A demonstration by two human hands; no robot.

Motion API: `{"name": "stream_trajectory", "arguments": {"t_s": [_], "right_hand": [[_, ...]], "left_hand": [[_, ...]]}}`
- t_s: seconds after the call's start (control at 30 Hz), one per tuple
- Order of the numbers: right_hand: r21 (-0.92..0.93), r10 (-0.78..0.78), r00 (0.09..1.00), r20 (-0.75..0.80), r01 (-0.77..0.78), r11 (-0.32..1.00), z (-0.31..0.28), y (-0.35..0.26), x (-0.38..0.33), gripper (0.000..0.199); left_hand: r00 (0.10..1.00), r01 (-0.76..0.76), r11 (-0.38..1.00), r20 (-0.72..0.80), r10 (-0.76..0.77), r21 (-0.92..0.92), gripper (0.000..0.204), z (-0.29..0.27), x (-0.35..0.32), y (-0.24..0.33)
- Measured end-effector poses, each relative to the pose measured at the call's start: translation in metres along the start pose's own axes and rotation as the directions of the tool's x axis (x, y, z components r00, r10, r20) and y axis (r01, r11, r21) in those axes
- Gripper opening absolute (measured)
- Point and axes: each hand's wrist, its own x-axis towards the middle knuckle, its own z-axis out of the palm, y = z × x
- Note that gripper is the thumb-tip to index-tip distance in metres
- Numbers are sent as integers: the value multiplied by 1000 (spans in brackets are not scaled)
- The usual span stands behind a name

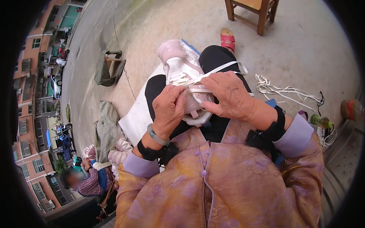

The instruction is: The recorder is lacing a pink and white shoe by hand.

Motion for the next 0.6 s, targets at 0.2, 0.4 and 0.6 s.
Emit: {"name": "stream_trajectory", "arguments": {"t_s": [0.2, 0.4, 0.6], "right_hand": [[-86, 99, 995, 22, -97, 992, 21, -13, 8, 37], [-29, 135, 989, -53, -137, 990, 28, -16, 4, 29], [18, 168, 985, -42, -167, 986, 30, -13, 4, 32]], "left_hand": [[996, -6, 989, 89, -8, 147, 8, 2, 9, -2], [979, 79, 981, 174, -110, 175, 10, 4, 12, 1], [994, 0, 958, 105, -31, 287, 9, 14, 13, 6]]}}
